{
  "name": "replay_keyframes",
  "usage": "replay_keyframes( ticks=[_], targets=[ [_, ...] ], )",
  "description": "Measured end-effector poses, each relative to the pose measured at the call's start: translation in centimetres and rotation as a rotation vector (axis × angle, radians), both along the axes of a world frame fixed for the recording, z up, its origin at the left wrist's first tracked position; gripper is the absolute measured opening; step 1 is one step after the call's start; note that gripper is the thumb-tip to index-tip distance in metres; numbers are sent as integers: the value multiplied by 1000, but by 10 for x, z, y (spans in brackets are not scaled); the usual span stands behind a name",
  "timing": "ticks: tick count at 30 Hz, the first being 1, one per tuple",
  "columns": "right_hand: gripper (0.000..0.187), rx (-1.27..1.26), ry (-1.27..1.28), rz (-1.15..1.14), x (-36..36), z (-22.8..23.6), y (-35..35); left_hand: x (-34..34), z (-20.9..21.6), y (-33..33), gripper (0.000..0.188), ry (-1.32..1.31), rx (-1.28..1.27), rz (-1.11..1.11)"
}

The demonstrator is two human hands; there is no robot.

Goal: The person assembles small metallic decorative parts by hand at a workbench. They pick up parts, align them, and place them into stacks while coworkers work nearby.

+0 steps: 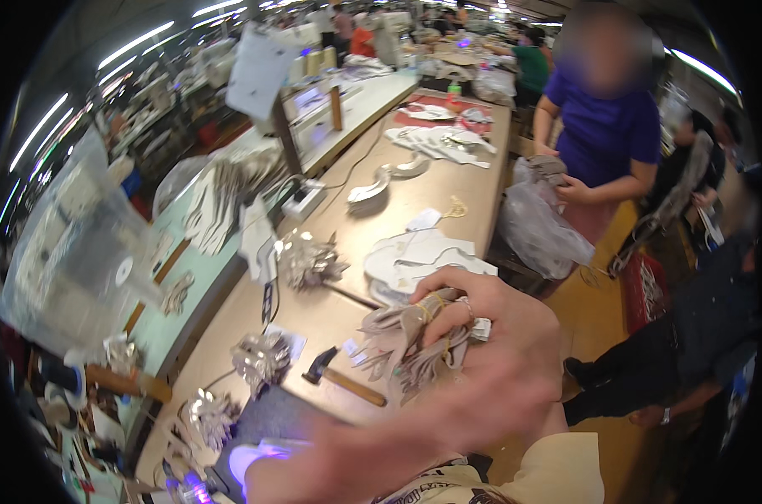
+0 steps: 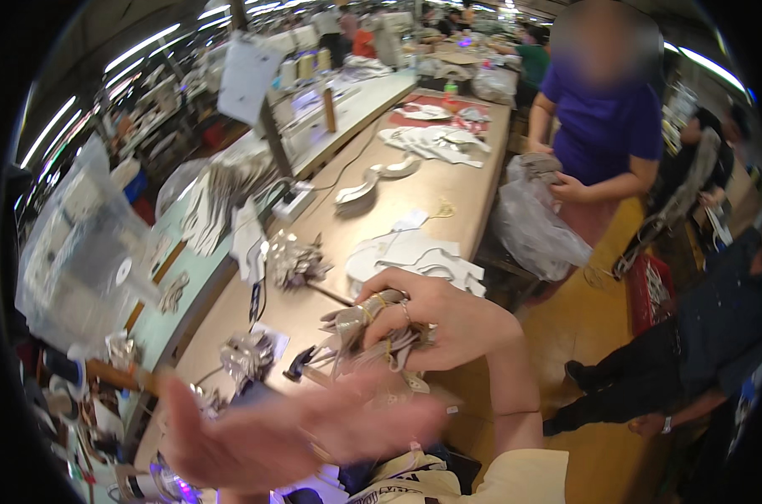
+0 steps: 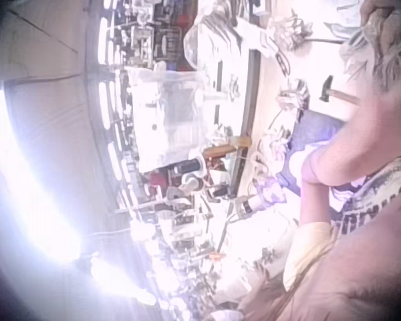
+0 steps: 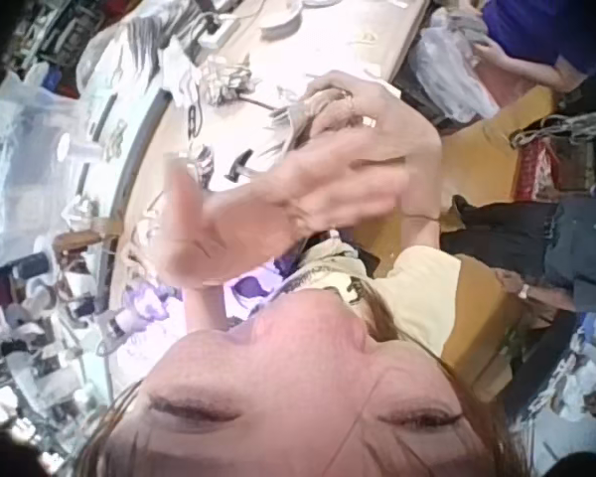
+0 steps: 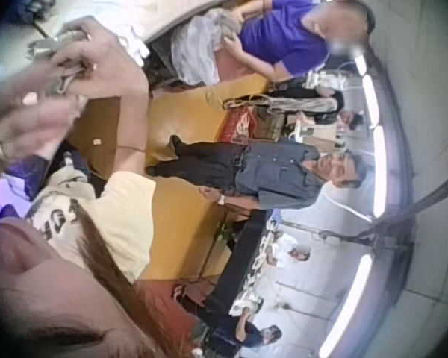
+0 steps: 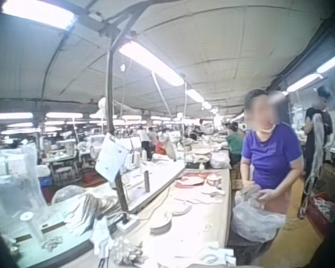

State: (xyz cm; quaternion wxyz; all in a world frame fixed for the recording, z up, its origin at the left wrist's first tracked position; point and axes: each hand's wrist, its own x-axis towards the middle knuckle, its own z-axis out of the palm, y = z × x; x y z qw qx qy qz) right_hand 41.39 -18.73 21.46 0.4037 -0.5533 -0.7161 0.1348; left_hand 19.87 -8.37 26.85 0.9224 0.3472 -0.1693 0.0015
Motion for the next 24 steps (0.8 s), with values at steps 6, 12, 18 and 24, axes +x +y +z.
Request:
replay_keyframes(
  ticks=[6, 12, 18, 24],
  targets=[
    [29, -166, 44, 194, -9, -3, 19, -11, -3, -6, 101, -93, -315, -618],
    [28, -274, 93, 368, -9, -11, 45, -37, 35, 16, 88, 373, -311, -579],
    [27, -298, 109, 405, 4, -16, 91, -43, 42, 28, 81, 353, -106, -286],
    [51, -397, 475, 309, 32, -27, 184, -52, 26, 23, 70, 361, -279, -160]
  ],
)
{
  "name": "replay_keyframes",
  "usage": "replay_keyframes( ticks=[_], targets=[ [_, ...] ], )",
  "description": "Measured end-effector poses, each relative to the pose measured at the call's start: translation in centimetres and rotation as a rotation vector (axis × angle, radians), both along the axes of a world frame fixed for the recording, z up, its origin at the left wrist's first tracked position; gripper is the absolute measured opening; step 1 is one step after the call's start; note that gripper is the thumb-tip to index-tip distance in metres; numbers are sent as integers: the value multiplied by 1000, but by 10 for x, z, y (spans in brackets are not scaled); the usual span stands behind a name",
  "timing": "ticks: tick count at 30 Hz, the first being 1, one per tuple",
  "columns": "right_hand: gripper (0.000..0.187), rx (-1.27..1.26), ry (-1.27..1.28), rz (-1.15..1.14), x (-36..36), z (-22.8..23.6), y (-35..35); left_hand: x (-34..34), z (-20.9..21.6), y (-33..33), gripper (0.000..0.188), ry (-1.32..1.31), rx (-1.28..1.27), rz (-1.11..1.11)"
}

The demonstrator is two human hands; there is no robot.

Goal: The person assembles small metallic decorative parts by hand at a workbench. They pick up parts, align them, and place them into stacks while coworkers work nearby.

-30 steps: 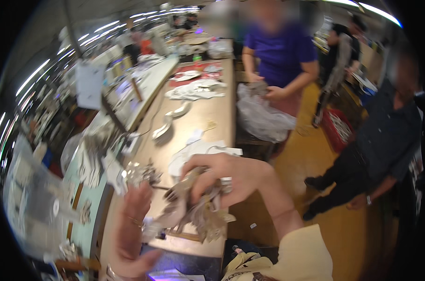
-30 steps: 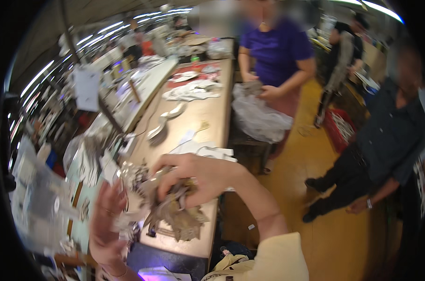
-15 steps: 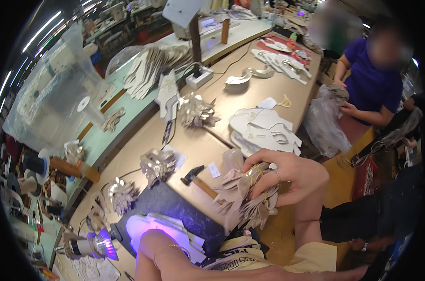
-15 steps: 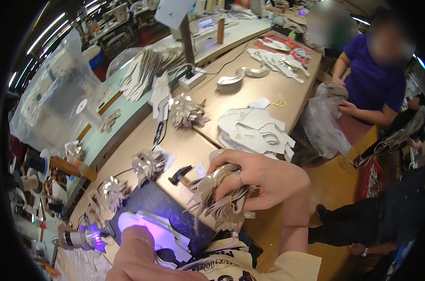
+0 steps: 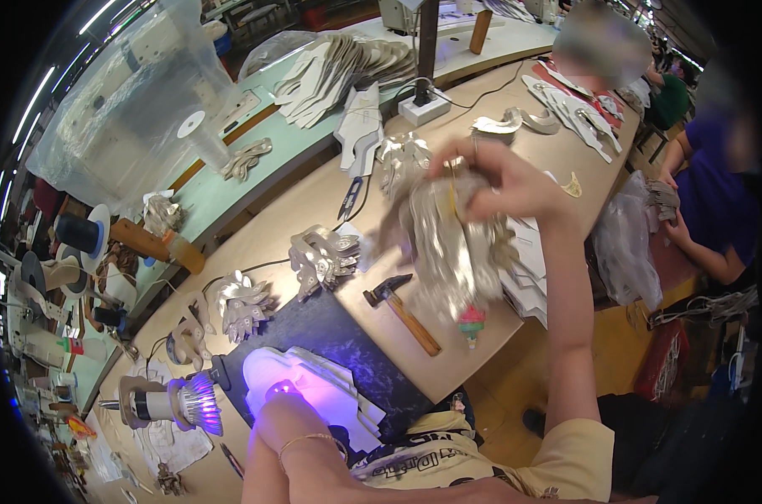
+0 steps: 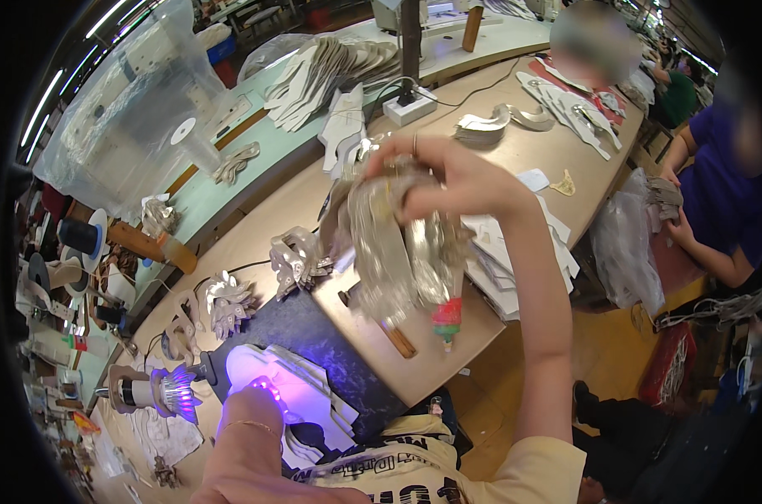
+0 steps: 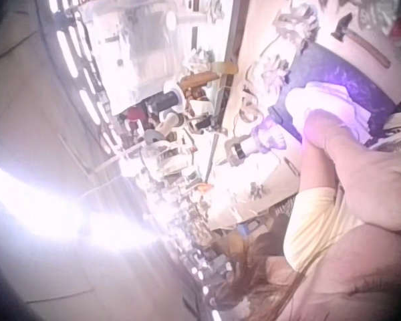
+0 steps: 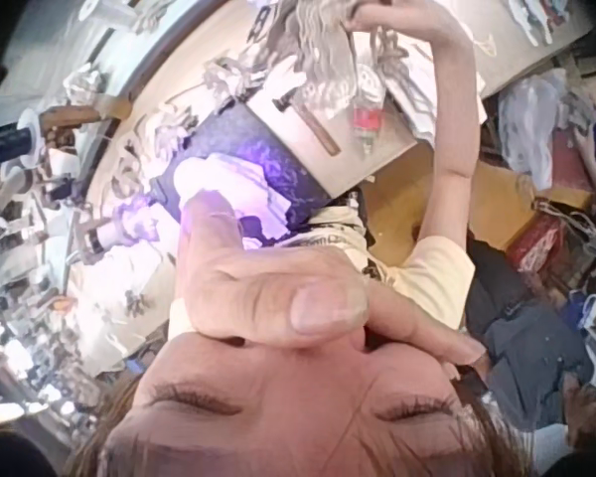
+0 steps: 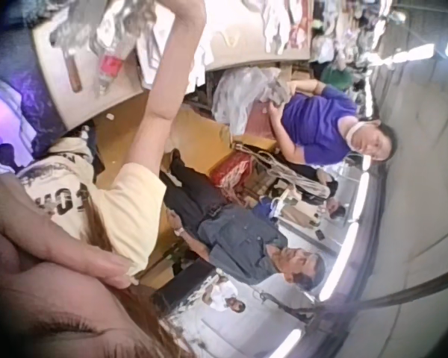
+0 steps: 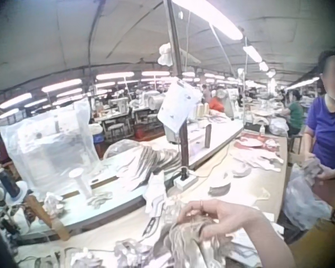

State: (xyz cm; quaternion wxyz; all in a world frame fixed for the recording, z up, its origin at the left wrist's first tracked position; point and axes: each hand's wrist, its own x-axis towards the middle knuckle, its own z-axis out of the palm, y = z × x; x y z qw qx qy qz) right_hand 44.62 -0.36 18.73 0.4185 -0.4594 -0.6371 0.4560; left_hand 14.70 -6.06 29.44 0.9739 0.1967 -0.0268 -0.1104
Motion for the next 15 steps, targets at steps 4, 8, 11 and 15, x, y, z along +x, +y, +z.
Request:
replay_keyframes(
  ticks=[4, 8, 11, 15],
  targets=[
    [58, -71, 10, -179, 24, -27, 74, -5, 5, -3, 63, 122, -57, 130],
    [49, -154, 49, -414, 52, -84, 147, -2, -2, 5, 60, 62, -137, 42],
    [34, -383, 174, -392, 78, -115, 174, 2, -6, 13, 59, 28, -158, 22],
    [54, -559, -170, -512, 97, -132, 184, 1, -3, 18, 56, -3, -110, 127]
  ],
)
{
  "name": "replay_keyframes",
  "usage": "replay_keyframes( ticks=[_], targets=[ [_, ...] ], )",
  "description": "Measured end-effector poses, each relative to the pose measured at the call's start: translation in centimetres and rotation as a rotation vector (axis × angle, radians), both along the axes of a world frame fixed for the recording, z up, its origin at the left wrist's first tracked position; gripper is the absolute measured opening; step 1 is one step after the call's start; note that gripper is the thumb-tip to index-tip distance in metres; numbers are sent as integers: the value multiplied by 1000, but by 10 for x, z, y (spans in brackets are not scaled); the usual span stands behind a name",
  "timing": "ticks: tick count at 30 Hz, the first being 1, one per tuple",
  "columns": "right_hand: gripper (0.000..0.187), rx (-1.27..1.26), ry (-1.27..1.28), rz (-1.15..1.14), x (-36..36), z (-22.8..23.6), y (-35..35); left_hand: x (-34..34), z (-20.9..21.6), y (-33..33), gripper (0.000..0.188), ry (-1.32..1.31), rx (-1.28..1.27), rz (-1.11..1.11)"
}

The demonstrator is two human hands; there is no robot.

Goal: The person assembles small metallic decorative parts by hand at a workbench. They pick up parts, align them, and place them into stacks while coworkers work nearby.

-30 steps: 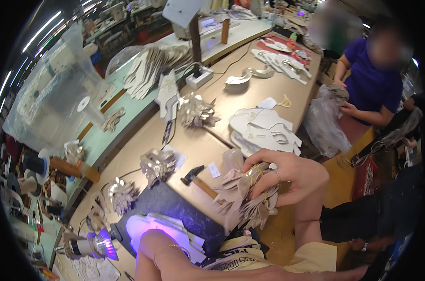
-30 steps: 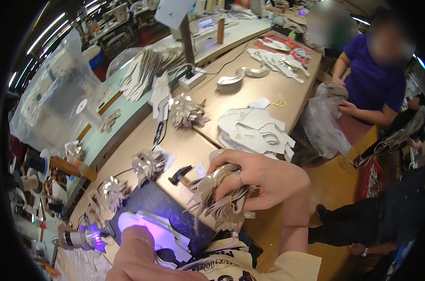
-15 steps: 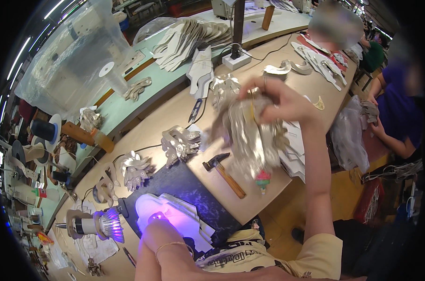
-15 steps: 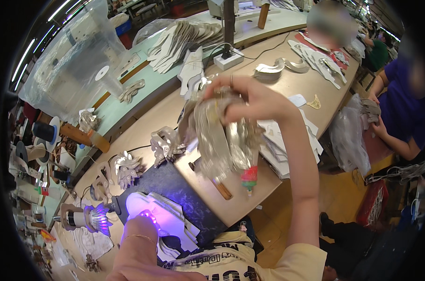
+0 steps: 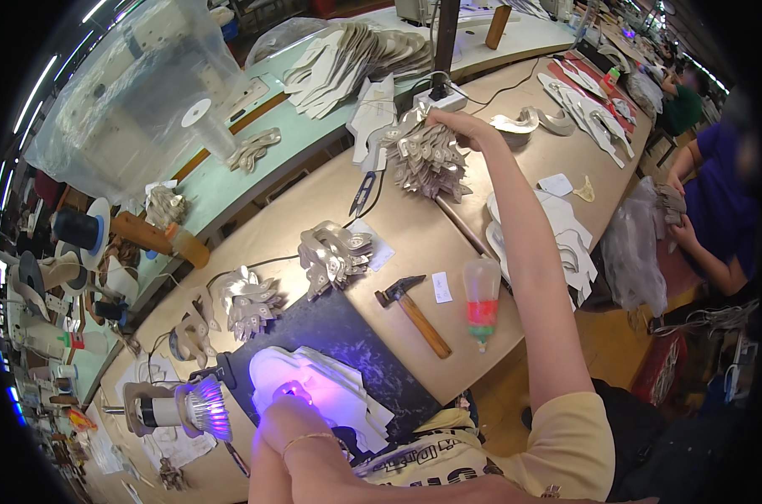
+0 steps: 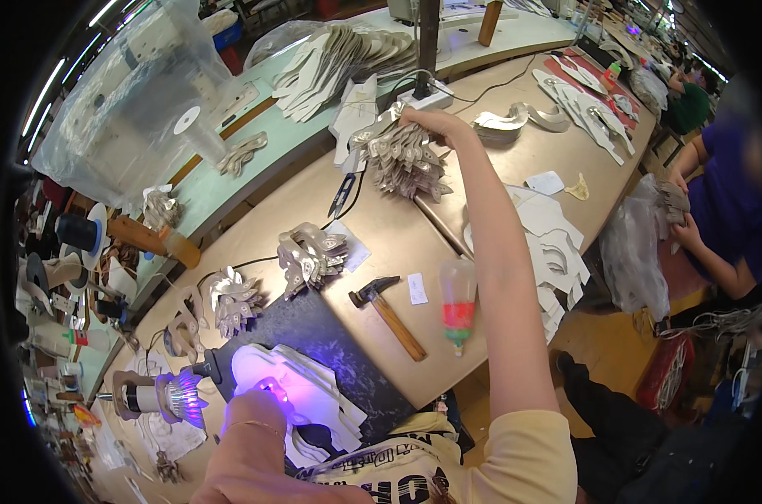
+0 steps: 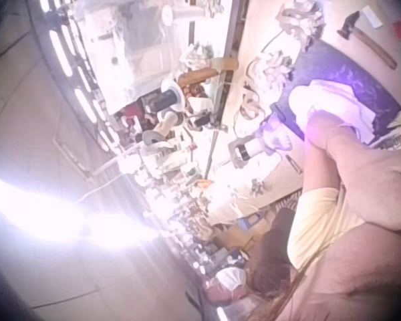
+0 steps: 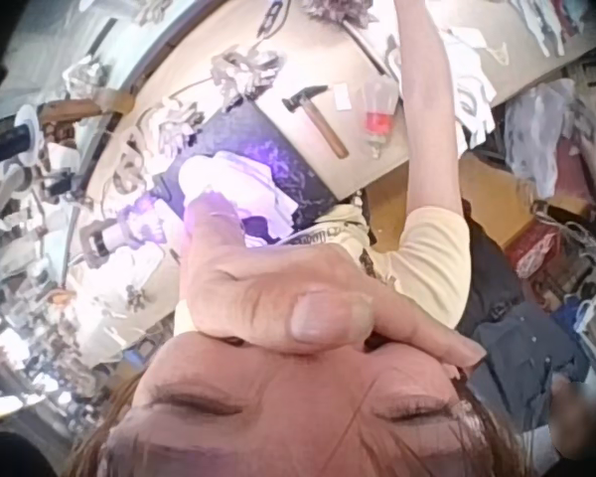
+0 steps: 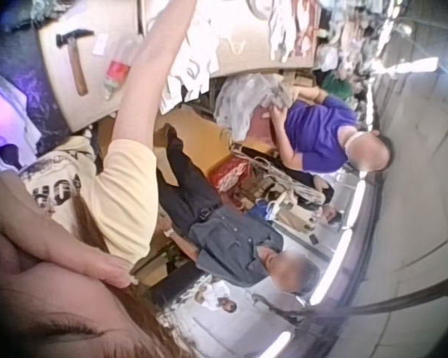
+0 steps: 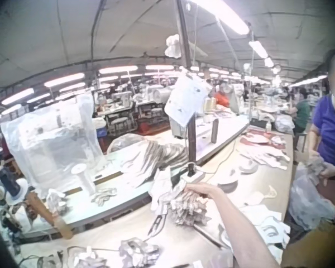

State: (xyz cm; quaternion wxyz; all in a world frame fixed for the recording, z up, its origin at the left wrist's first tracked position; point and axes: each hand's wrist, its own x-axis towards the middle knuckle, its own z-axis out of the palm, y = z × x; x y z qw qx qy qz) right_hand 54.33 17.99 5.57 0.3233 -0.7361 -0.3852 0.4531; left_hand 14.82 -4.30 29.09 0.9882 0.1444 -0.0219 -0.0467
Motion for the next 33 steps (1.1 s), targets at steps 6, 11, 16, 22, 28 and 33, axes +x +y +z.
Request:
replay_keyframes(
  ticks=[6, 11, 16, 22, 28, 33],
  targets=[
    [51, -51, 10, 109, -14, -5, -3, -7, -7, -3, 52, -1, 89, 227],
    [44, 140, 128, 237, -36, -21, -6, 3, 0, 1, 48, 14, 140, 223],
    [89, 147, -133, 190, -43, -40, 17, 12, 7, 12, 51, -42, 231, -102],
    [124, 180, -139, -30, -44, -56, 11, 19, 0, 22, 52, -146, 236, -302],
    [69, 349, 81, -107, -46, -55, -10, 6, 23, 23, 57, -11, 381, -159],
    [37, 331, 599, -225, -31, -53, -40, -5, 14, 26, 53, 6, 231, -148]
  ],
)
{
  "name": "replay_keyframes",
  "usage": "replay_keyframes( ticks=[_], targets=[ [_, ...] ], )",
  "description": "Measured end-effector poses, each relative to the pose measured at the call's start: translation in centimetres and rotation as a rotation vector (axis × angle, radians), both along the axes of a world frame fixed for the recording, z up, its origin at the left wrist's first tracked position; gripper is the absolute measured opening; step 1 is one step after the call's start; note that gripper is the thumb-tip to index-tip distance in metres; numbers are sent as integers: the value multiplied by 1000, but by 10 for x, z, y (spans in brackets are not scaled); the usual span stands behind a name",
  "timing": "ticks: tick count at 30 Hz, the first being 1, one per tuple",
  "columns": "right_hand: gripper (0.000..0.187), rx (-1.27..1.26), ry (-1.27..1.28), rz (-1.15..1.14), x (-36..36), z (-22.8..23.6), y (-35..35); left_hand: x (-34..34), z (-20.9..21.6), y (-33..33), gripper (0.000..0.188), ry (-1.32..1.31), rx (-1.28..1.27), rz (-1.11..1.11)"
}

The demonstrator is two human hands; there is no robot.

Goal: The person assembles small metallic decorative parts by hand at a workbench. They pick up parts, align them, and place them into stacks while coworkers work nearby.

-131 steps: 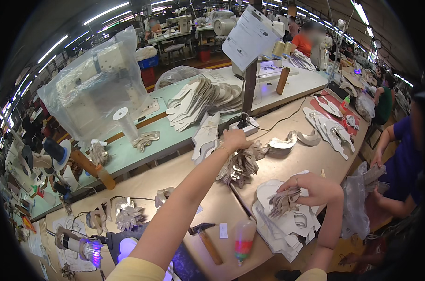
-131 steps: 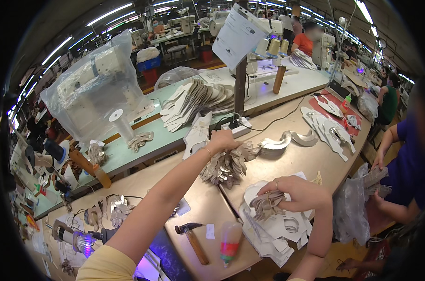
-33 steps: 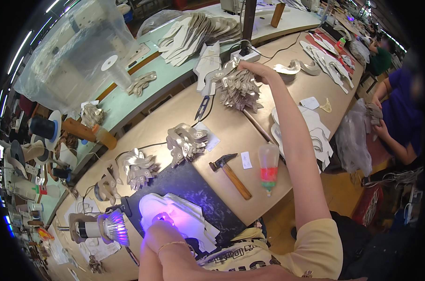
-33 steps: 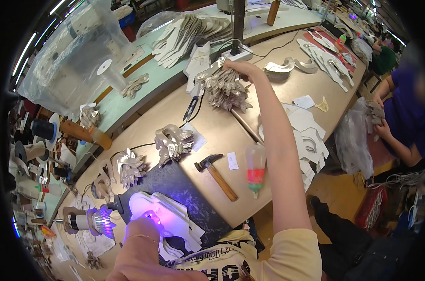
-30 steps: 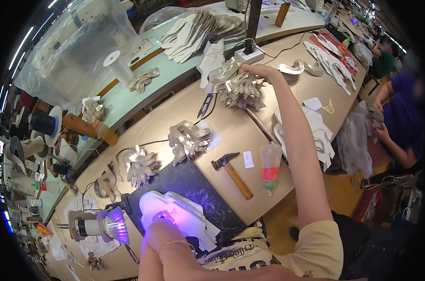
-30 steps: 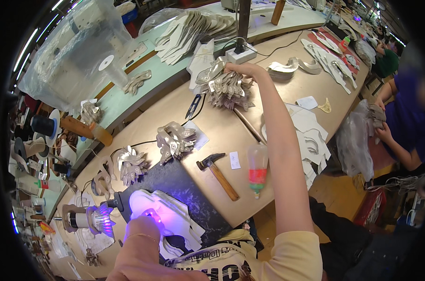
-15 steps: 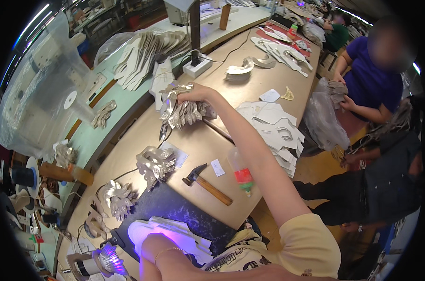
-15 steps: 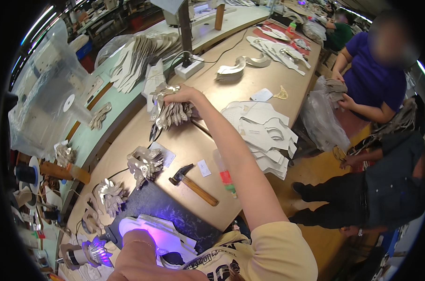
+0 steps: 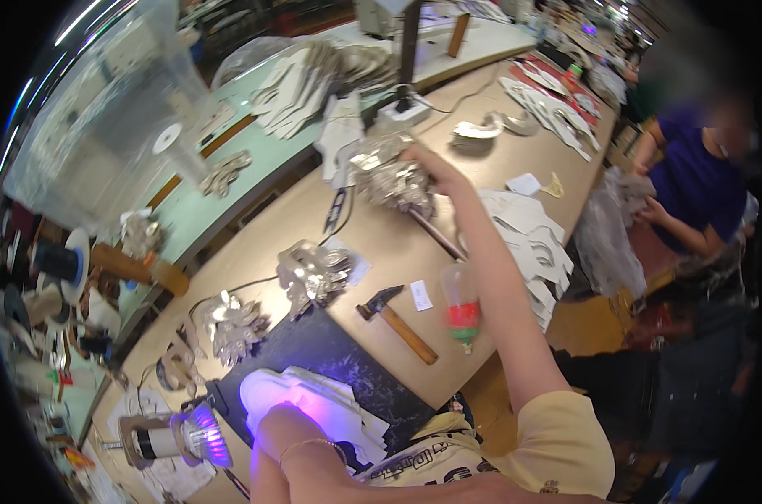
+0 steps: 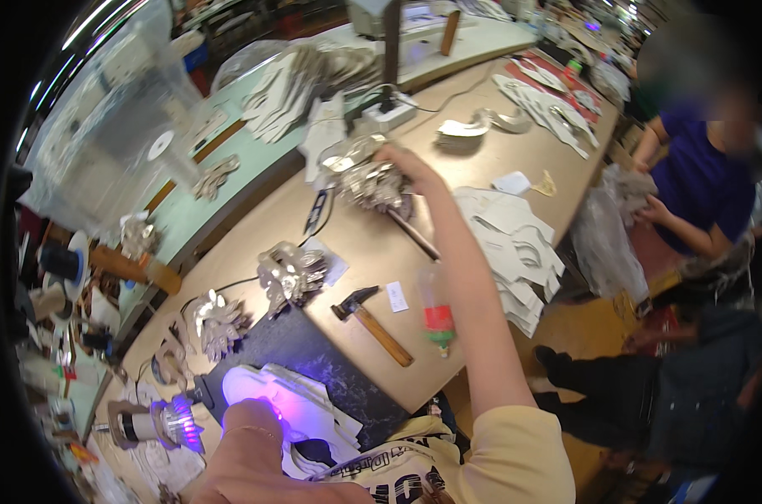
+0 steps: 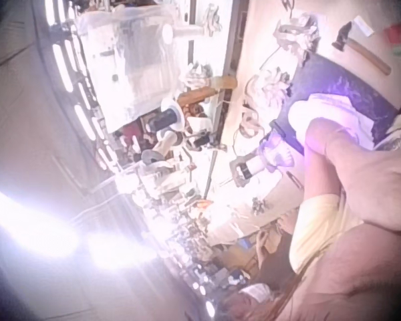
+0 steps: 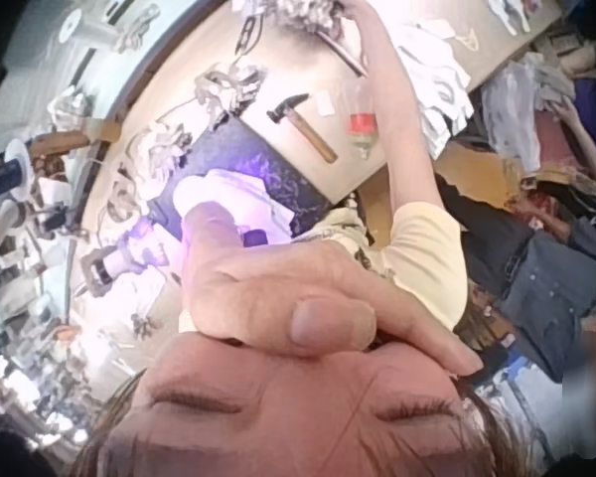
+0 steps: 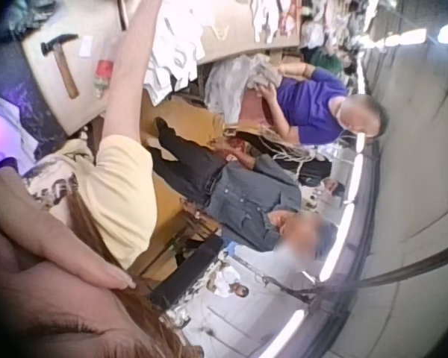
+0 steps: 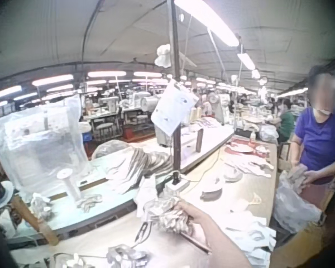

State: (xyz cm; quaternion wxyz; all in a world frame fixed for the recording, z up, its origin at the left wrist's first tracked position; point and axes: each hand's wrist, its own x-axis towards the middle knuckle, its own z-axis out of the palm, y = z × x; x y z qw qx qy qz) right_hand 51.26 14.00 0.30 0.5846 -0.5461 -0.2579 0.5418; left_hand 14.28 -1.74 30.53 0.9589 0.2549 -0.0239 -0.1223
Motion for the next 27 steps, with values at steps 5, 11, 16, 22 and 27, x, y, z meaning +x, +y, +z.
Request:
replay_keyframes(
  ticks=[5, 11, 16, 22, 27],
  targets=[
    [36, 164, 263, -156, 13, 26, 2, -17, 3, -3, 49, 101, -134, 315],
    [34, 384, 113, -74, -16, 84, 78, -26, -4, -4, 46, 54, -70, 570],
    [53, 533, -111, -183, -64, 90, 170, -19, -6, -8, 40, 30, -85, 1019],
    [131, -102, -813, -471, -142, 40, 230, -29, -21, 16, 35, -108, 0, 807],
    [130, -295, -965, -560, -172, 28, 252, -28, -23, 17, 31, 6, -68, 1171]
  ],
)
